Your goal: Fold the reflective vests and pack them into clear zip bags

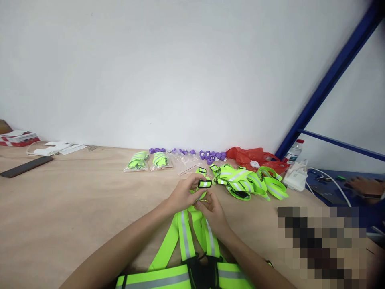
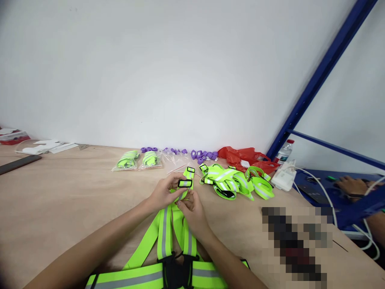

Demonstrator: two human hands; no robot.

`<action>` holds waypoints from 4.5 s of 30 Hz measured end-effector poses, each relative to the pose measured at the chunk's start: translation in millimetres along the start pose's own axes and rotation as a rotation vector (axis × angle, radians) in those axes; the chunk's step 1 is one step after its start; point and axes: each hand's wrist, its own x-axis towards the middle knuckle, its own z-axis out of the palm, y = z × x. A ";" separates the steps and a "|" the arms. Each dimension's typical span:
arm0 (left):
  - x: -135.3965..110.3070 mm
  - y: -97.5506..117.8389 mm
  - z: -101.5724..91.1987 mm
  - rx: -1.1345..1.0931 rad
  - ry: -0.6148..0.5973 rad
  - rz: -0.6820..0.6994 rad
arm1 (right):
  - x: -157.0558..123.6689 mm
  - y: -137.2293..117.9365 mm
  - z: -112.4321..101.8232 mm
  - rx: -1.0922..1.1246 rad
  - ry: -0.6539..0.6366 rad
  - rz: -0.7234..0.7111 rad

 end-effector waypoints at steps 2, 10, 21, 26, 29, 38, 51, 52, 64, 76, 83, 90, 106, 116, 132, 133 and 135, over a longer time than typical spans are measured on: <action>-0.4 0.8 1.2 -0.018 0.021 0.003 | 0.6 2.6 -1.4 -0.016 -0.024 0.039; 1.9 9.5 3.7 -0.213 0.071 -0.024 | -0.4 3.6 -2.1 -0.077 -0.120 0.023; 3.6 10.8 5.4 -0.311 0.145 -0.055 | -1.5 4.7 -3.2 -0.117 -0.121 0.064; 2.2 13.2 7.9 -0.382 0.123 -0.093 | -3.1 0.5 -2.2 -0.158 -0.113 0.085; 2.7 13.4 7.8 -0.387 0.119 -0.114 | -4.3 -5.5 2.0 -0.082 -0.133 0.063; 8.7 -2.6 -5.5 -0.319 0.203 -0.144 | -1.5 -7.2 1.6 0.007 -0.058 0.068; 11.8 -43.0 -45.5 -0.159 0.363 -0.229 | -9.9 -15.0 2.4 -0.351 -0.260 0.054; 11.5 -45.1 -46.7 -0.161 0.361 -0.237 | -10.5 -15.2 2.6 -0.364 -0.257 0.045; 10.0 -66.8 -83.4 -0.141 0.490 -0.410 | -15.5 -6.1 0.0 -0.464 -0.216 -0.020; -4.3 -104.5 -106.8 -0.072 0.546 -0.484 | -20.3 -3.8 -1.8 -1.089 -0.507 -0.204; -11.5 -109.2 -109.8 0.187 0.339 -0.370 | -22.8 -4.3 -1.0 -1.230 -0.559 -0.255; -10.1 -100.0 -100.6 0.465 0.162 -0.222 | -23.7 -8.3 2.6 -1.295 -0.573 -0.228; 3.9 -91.6 -81.4 0.752 0.051 -0.072 | -27.7 -32.3 15.6 -1.411 -0.555 -0.022; 22.5 -106.6 -73.0 0.904 -0.079 0.013 | -22.6 -23.7 10.3 -1.387 -0.425 -0.080; 28.8 -102.0 -77.6 1.034 -0.183 -0.125 | -20.9 -25.4 7.4 -1.343 -0.627 -0.191; 28.7 -97.7 -79.5 1.041 -0.166 -0.147 | -20.9 -26.2 7.6 -1.342 -0.633 -0.190; 28.1 -86.7 -84.3 1.053 -0.123 -0.188 | -21.1 -27.7 8.1 -1.344 -0.637 -0.181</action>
